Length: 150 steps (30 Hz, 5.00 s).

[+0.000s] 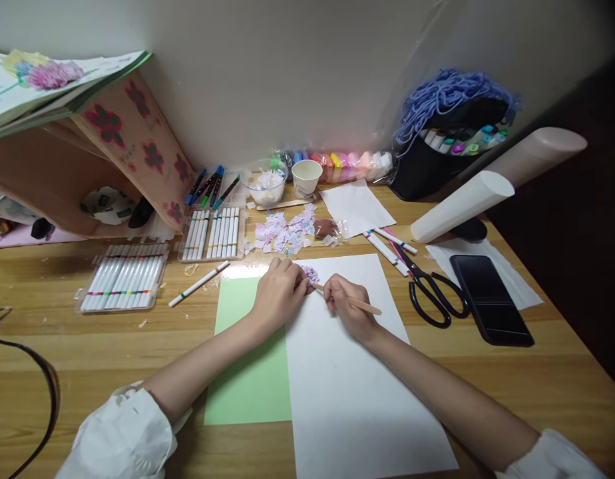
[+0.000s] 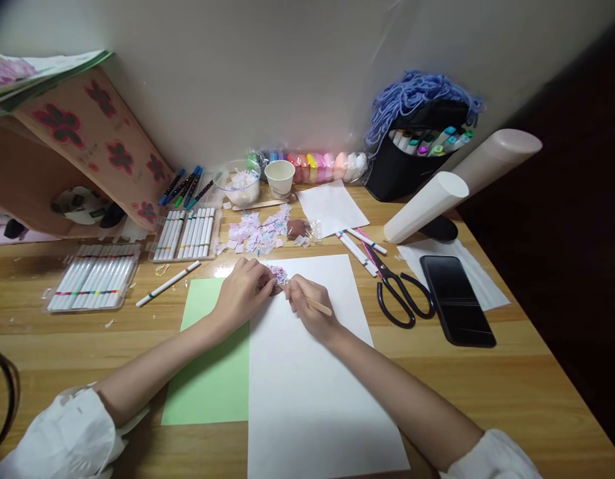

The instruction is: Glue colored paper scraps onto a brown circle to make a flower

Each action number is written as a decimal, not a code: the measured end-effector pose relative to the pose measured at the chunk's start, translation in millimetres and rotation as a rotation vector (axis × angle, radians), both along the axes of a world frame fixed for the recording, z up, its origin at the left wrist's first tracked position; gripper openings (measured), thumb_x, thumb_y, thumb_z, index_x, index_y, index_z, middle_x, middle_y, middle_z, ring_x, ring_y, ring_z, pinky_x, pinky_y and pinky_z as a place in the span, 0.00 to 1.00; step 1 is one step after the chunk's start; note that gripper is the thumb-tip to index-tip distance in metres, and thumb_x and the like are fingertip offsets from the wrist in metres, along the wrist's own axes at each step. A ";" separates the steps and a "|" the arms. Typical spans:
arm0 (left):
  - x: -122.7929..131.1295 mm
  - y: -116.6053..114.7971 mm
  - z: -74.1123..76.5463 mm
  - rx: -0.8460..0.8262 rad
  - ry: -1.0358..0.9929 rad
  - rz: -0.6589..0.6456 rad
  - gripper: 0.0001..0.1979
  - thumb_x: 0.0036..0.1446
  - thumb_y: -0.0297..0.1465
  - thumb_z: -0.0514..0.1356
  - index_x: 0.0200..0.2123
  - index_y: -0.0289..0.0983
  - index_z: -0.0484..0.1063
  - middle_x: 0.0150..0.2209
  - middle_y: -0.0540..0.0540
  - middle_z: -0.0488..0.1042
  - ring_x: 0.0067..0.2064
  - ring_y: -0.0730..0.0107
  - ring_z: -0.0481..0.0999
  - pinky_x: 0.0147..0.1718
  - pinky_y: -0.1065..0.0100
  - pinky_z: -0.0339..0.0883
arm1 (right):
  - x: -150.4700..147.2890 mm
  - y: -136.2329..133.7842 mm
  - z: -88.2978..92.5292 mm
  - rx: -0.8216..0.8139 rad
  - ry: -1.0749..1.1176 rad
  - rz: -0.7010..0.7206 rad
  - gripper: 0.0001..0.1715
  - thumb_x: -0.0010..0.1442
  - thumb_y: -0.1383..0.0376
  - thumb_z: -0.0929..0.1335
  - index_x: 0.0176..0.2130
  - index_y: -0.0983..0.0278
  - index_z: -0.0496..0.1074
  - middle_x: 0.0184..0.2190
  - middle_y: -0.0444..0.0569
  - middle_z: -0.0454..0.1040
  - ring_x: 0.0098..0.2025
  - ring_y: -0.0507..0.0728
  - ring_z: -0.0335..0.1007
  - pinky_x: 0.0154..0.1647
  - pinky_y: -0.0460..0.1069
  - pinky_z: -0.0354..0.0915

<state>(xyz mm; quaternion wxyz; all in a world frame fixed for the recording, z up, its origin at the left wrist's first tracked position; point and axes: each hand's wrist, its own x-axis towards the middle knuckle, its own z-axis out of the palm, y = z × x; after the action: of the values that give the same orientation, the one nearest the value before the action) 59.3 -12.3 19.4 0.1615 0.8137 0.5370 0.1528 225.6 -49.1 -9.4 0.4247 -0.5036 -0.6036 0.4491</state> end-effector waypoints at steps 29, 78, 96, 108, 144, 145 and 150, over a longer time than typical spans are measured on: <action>-36.7 -0.4 -17.4 -0.067 -0.129 0.175 0.10 0.64 0.32 0.47 0.36 0.38 0.66 0.36 0.46 0.73 0.40 0.62 0.67 0.36 0.63 0.59 | -15.4 19.3 8.4 -0.064 -0.079 -0.144 0.26 0.66 0.51 0.55 0.23 0.61 0.60 0.10 0.38 0.55 0.14 0.49 0.53 0.19 0.46 0.53; 2.0 -1.3 -6.1 -0.071 -0.124 -0.031 0.08 0.58 0.33 0.56 0.28 0.39 0.71 0.30 0.48 0.72 0.36 0.65 0.67 0.31 0.66 0.58 | -6.8 10.0 -3.3 0.323 -0.144 -0.166 0.28 0.67 0.58 0.53 0.19 0.60 0.61 0.14 0.43 0.60 0.17 0.51 0.59 0.23 0.49 0.57; -16.7 -1.5 -7.4 -0.022 -0.205 0.121 0.08 0.62 0.34 0.52 0.32 0.38 0.68 0.31 0.49 0.71 0.37 0.66 0.66 0.34 0.67 0.57 | -8.1 13.7 -2.8 0.223 -0.153 -0.186 0.25 0.68 0.59 0.54 0.21 0.61 0.60 0.13 0.41 0.59 0.17 0.49 0.58 0.22 0.46 0.56; -35.3 1.9 -18.0 -0.063 -0.199 0.243 0.08 0.60 0.34 0.52 0.31 0.38 0.65 0.31 0.49 0.72 0.35 0.66 0.67 0.32 0.67 0.56 | -16.4 19.0 7.8 0.086 -0.225 -0.217 0.27 0.67 0.53 0.53 0.21 0.60 0.58 0.10 0.39 0.55 0.14 0.49 0.54 0.18 0.46 0.53; -28.7 37.9 6.6 -0.068 -0.199 0.302 0.07 0.55 0.33 0.55 0.29 0.38 0.70 0.23 0.51 0.67 0.28 0.69 0.67 0.26 0.70 0.53 | -10.4 13.9 -6.8 0.223 0.122 -0.328 0.29 0.67 0.55 0.54 0.18 0.61 0.59 0.11 0.40 0.55 0.14 0.49 0.51 0.16 0.47 0.50; -31.4 33.8 7.9 -0.073 -0.220 0.282 0.07 0.56 0.34 0.55 0.29 0.38 0.70 0.22 0.52 0.66 0.28 0.70 0.66 0.26 0.70 0.53 | -10.5 14.1 -6.7 0.225 0.118 -0.324 0.29 0.67 0.55 0.54 0.18 0.61 0.59 0.12 0.40 0.55 0.14 0.49 0.51 0.16 0.47 0.50; -33.9 13.2 7.5 -0.146 -0.284 0.181 0.07 0.55 0.33 0.55 0.29 0.38 0.71 0.23 0.52 0.65 0.30 0.71 0.66 0.29 0.70 0.56 | -10.8 13.7 -6.3 0.214 0.087 -0.273 0.29 0.67 0.55 0.53 0.18 0.61 0.59 0.12 0.40 0.56 0.14 0.49 0.52 0.16 0.47 0.51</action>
<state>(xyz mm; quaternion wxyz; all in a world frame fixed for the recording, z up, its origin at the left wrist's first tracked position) 25.5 0.9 26.9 0.2801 0.7184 0.5897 0.2404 214.8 -35.4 -15.6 0.5585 -0.5131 -0.5550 0.3417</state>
